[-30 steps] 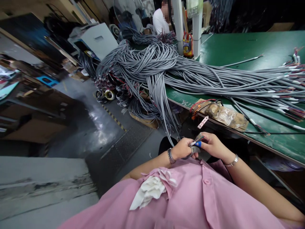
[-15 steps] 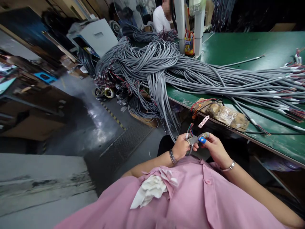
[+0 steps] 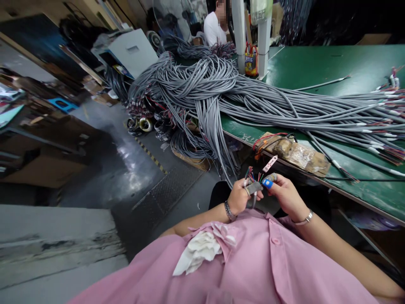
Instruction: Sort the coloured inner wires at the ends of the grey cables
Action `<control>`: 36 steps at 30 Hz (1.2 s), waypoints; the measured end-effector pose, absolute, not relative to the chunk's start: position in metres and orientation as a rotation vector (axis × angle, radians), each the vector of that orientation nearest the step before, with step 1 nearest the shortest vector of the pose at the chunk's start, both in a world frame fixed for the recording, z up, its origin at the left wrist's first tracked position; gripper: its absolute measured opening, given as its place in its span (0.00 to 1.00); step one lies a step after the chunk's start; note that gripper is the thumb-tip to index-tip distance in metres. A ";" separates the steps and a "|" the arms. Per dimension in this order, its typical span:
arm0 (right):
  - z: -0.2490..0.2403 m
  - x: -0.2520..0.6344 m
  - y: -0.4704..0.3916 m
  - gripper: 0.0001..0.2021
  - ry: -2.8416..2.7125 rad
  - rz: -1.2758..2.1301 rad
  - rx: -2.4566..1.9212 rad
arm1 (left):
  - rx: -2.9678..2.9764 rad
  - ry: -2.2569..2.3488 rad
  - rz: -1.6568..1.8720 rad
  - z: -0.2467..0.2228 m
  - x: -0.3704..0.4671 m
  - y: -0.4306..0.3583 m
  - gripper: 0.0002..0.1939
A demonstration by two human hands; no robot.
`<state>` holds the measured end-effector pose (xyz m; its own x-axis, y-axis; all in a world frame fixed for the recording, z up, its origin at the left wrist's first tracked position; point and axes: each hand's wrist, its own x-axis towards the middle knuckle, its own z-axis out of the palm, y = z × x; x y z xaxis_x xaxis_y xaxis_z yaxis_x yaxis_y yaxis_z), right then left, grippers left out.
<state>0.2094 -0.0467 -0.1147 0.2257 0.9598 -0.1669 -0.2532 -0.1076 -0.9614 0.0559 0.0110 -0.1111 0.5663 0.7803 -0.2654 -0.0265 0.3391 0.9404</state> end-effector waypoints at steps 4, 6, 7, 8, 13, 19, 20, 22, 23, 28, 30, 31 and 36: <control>-0.122 0.208 -0.046 0.12 -0.754 1.247 -1.216 | 0.940 0.873 0.688 -0.116 0.060 0.014 0.18; -0.124 0.208 -0.046 0.11 -0.740 1.266 -1.202 | 0.921 0.874 0.704 -0.116 0.060 0.014 0.18; -0.125 0.208 -0.046 0.11 -0.734 1.278 -1.193 | 0.922 0.878 0.709 -0.116 0.060 0.015 0.18; -0.126 0.209 -0.045 0.11 -0.728 1.293 -1.185 | 0.926 0.883 0.711 -0.116 0.060 0.015 0.18; -0.119 0.207 -0.041 0.12 -0.722 1.371 -1.169 | 0.961 0.906 0.689 -0.115 0.060 0.013 0.21; -0.104 0.197 -0.036 0.13 -0.801 1.393 -1.158 | 1.068 0.827 0.666 -0.120 0.055 0.011 0.20; -0.104 0.196 -0.036 0.12 -0.795 1.375 -1.168 | 1.079 0.824 0.661 -0.120 0.055 0.011 0.20; -0.105 0.195 -0.037 0.12 -0.775 1.348 -1.180 | 1.088 0.840 0.661 -0.120 0.054 0.011 0.19; -0.106 0.194 -0.037 0.11 -0.764 1.340 -1.181 | 1.086 0.852 0.665 -0.120 0.053 0.010 0.19; -0.109 0.190 -0.042 0.09 -0.705 1.300 -1.158 | 1.023 0.883 0.694 -0.117 0.055 0.010 0.20; -0.108 0.188 -0.042 0.09 -0.659 1.325 -1.110 | 0.992 0.888 0.712 -0.117 0.056 0.010 0.20; -0.108 0.187 -0.042 0.09 -0.629 1.354 -1.075 | 0.978 0.889 0.720 -0.117 0.056 0.010 0.19; -0.110 0.189 -0.038 0.10 -0.489 1.590 -0.884 | 0.914 0.828 0.697 -0.120 0.054 0.011 0.20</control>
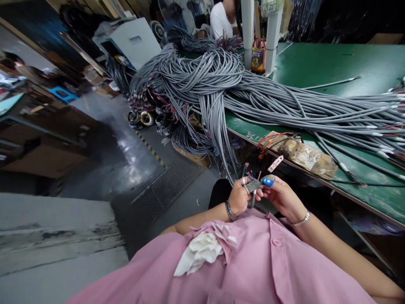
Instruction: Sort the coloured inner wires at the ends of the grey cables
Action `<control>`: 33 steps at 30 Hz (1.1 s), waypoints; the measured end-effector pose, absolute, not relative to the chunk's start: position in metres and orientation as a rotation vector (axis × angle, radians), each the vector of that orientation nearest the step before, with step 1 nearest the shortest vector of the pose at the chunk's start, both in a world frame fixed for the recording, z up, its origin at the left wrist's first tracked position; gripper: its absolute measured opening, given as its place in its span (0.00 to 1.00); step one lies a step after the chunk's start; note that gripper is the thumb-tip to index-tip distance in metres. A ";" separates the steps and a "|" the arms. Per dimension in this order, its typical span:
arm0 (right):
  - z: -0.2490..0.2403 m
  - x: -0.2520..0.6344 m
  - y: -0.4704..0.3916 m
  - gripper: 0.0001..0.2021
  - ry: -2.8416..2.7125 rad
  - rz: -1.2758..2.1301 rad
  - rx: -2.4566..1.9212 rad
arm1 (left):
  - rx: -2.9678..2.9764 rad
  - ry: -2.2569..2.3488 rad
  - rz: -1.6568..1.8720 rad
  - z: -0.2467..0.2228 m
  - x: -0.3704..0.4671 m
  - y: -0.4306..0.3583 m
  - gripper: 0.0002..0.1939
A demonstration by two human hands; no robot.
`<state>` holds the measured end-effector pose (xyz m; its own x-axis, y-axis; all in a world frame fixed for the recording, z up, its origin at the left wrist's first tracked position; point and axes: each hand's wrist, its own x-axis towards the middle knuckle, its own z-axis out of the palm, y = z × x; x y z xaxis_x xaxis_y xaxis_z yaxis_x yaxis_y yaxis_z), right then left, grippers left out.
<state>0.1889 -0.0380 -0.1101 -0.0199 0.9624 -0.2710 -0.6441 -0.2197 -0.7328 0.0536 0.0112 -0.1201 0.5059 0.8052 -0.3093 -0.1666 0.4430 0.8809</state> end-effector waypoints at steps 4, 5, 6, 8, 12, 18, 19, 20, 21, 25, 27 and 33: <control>-0.113 0.194 -0.036 0.09 -0.476 1.733 -0.793 | 0.927 0.761 0.620 -0.122 0.050 0.010 0.22; -0.113 0.195 -0.036 0.09 -0.491 1.747 -0.787 | 0.934 0.760 0.602 -0.121 0.050 0.010 0.22; -0.113 0.196 -0.036 0.09 -0.507 1.743 -0.788 | 0.940 0.765 0.590 -0.121 0.050 0.009 0.23; -0.113 0.196 -0.036 0.10 -0.538 1.707 -0.809 | 0.947 0.781 0.594 -0.119 0.050 0.009 0.23; -0.113 0.198 -0.037 0.10 -0.524 1.615 -0.904 | 0.954 0.804 0.634 -0.119 0.051 0.009 0.22; -0.122 0.210 -0.040 0.15 -0.396 1.549 -1.003 | 0.946 0.831 0.691 -0.120 0.050 0.010 0.19; -0.123 0.211 -0.041 0.16 -0.402 1.561 -1.013 | 0.945 0.828 0.704 -0.120 0.050 0.010 0.19; -0.123 0.211 -0.042 0.17 -0.418 1.572 -1.025 | 0.944 0.827 0.715 -0.119 0.050 0.010 0.19; -0.123 0.211 -0.043 0.17 -0.443 1.580 -1.036 | 0.945 0.829 0.723 -0.119 0.050 0.010 0.19; -0.121 0.209 -0.044 0.13 -0.556 1.554 -1.092 | 0.973 0.854 0.707 -0.117 0.052 0.010 0.19; -0.120 0.210 -0.043 0.13 -0.562 1.521 -1.100 | 0.988 0.854 0.688 -0.116 0.051 0.010 0.20; -0.113 0.219 -0.038 0.13 -0.564 1.621 -0.974 | 0.996 0.789 0.622 -0.117 0.048 0.010 0.20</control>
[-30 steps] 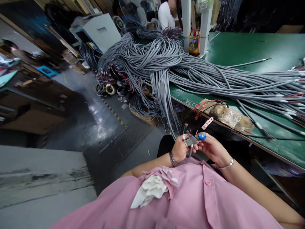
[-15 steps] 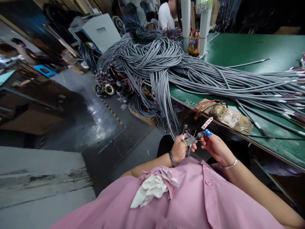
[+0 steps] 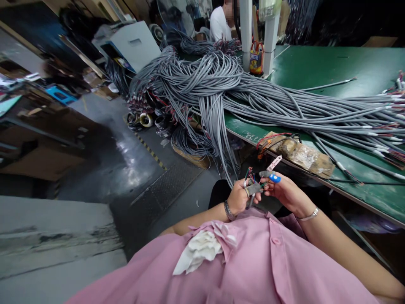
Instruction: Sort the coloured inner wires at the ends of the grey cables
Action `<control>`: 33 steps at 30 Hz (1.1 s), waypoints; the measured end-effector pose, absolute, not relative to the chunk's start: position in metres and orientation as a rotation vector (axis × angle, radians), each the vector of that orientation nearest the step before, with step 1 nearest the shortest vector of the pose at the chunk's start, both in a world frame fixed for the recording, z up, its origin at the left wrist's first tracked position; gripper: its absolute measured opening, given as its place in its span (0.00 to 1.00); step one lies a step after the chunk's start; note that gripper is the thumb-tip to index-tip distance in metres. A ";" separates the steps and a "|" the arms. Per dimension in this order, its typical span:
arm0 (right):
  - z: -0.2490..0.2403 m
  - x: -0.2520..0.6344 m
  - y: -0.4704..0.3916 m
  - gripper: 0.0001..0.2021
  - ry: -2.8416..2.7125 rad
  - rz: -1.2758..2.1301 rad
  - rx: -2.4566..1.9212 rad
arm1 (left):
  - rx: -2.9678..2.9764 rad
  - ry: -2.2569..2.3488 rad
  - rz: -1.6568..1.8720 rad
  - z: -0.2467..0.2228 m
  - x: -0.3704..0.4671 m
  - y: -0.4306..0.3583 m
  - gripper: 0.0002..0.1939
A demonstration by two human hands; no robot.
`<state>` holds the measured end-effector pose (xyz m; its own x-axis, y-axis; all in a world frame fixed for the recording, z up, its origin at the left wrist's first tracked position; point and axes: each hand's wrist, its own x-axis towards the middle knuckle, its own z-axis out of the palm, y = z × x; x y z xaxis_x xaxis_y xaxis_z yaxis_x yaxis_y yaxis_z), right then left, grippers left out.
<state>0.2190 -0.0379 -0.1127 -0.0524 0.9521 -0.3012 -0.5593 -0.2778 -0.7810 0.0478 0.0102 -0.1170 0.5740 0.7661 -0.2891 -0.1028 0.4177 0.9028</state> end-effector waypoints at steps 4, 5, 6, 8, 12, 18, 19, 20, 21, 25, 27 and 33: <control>-0.107 0.225 -0.035 0.12 -0.669 1.668 -0.995 | 1.016 0.765 0.557 -0.117 0.047 0.009 0.20; -0.106 0.226 -0.034 0.11 -0.699 1.669 -0.998 | 1.021 0.760 0.546 -0.116 0.047 0.009 0.20; -0.106 0.228 -0.034 0.11 -0.728 1.674 -0.999 | 1.025 0.756 0.538 -0.116 0.047 0.008 0.20; -0.109 0.230 -0.033 0.10 -0.788 1.684 -1.003 | 1.035 0.754 0.527 -0.114 0.047 0.008 0.20; -0.114 0.232 -0.031 0.09 -0.914 1.621 -1.068 | 1.056 0.761 0.511 -0.113 0.047 0.007 0.20; -0.109 0.225 -0.031 0.09 -0.924 1.577 -1.100 | 1.093 0.726 0.478 -0.115 0.047 0.006 0.18; -0.108 0.223 -0.031 0.09 -0.910 1.563 -1.105 | 1.098 0.722 0.472 -0.116 0.047 0.006 0.18; -0.108 0.221 -0.032 0.09 -0.895 1.549 -1.111 | 1.101 0.721 0.467 -0.116 0.047 0.006 0.18; -0.108 0.219 -0.033 0.08 -0.880 1.532 -1.120 | 1.101 0.722 0.466 -0.116 0.047 0.006 0.18; -0.118 0.221 -0.033 0.11 -0.678 1.458 -1.120 | 1.029 0.742 0.500 -0.114 0.046 0.009 0.18; -0.122 0.227 -0.031 0.15 -0.504 1.449 -1.076 | 0.974 0.741 0.523 -0.112 0.046 0.011 0.16; -0.108 0.237 -0.018 0.26 -0.442 1.557 -0.918 | 0.870 0.678 0.537 -0.102 0.056 0.020 0.13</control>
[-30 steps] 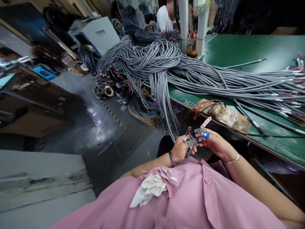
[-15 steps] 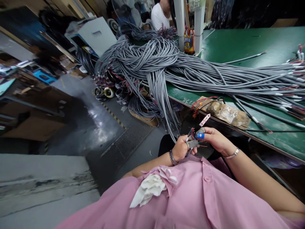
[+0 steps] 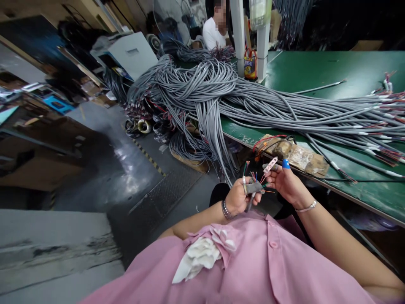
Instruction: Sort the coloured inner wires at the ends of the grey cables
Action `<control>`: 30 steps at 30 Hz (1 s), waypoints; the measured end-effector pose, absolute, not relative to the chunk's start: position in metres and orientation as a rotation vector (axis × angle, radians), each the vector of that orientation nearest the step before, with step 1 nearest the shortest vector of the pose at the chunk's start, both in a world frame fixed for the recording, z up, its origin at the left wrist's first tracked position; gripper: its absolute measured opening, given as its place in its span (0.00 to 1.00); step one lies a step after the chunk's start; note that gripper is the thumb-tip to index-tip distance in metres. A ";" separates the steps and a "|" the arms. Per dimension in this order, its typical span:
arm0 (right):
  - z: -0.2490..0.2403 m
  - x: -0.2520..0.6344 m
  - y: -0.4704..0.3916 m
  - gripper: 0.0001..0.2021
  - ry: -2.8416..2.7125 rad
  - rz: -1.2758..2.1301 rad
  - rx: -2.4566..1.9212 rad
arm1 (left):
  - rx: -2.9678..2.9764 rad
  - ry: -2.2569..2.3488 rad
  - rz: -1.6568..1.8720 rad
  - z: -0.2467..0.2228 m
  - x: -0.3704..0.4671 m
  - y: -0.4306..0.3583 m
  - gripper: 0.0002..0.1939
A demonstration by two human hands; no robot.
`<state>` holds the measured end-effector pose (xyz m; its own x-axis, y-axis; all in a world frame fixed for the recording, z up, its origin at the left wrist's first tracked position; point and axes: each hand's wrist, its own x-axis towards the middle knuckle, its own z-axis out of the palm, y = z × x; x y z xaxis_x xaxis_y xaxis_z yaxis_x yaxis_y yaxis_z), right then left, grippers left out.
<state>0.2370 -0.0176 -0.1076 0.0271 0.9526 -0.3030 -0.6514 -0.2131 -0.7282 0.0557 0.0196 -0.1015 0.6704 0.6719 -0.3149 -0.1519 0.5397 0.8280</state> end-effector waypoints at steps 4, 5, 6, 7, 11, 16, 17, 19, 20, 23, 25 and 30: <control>-0.103 0.228 -0.012 0.20 -0.532 1.408 -0.979 | 0.853 0.626 0.539 -0.096 0.067 0.024 0.14; -0.106 0.225 -0.012 0.18 -0.542 1.311 -1.020 | 0.854 0.623 0.543 -0.096 0.069 0.024 0.14; -0.110 0.222 -0.012 0.18 -0.548 1.203 -1.061 | 0.856 0.626 0.546 -0.096 0.070 0.025 0.14; -0.114 0.220 -0.012 0.17 -0.546 1.096 -1.092 | 0.855 0.633 0.547 -0.096 0.071 0.025 0.14; -0.124 0.214 -0.013 0.17 -0.506 1.003 -1.065 | 0.847 0.666 0.551 -0.101 0.072 0.026 0.14; -0.118 0.214 -0.007 0.23 -0.451 1.334 -0.917 | 0.844 0.673 0.548 -0.107 0.073 0.026 0.13; -0.117 0.214 -0.006 0.23 -0.441 1.360 -0.909 | 0.841 0.677 0.546 -0.107 0.074 0.026 0.13; -0.116 0.215 -0.006 0.25 -0.457 1.330 -0.934 | 0.838 0.681 0.542 -0.106 0.074 0.027 0.13; -0.117 0.215 -0.006 0.25 -0.486 1.276 -0.965 | 0.838 0.680 0.538 -0.105 0.074 0.027 0.14; -0.118 0.214 -0.008 0.25 -0.603 1.032 -1.100 | 0.852 0.665 0.532 -0.103 0.074 0.028 0.14; -0.118 0.214 -0.008 0.25 -0.636 0.961 -1.143 | 0.859 0.659 0.523 -0.103 0.074 0.029 0.14; -0.110 0.211 -0.004 0.26 -0.465 1.172 -1.004 | 0.838 0.671 0.538 -0.108 0.074 0.032 0.14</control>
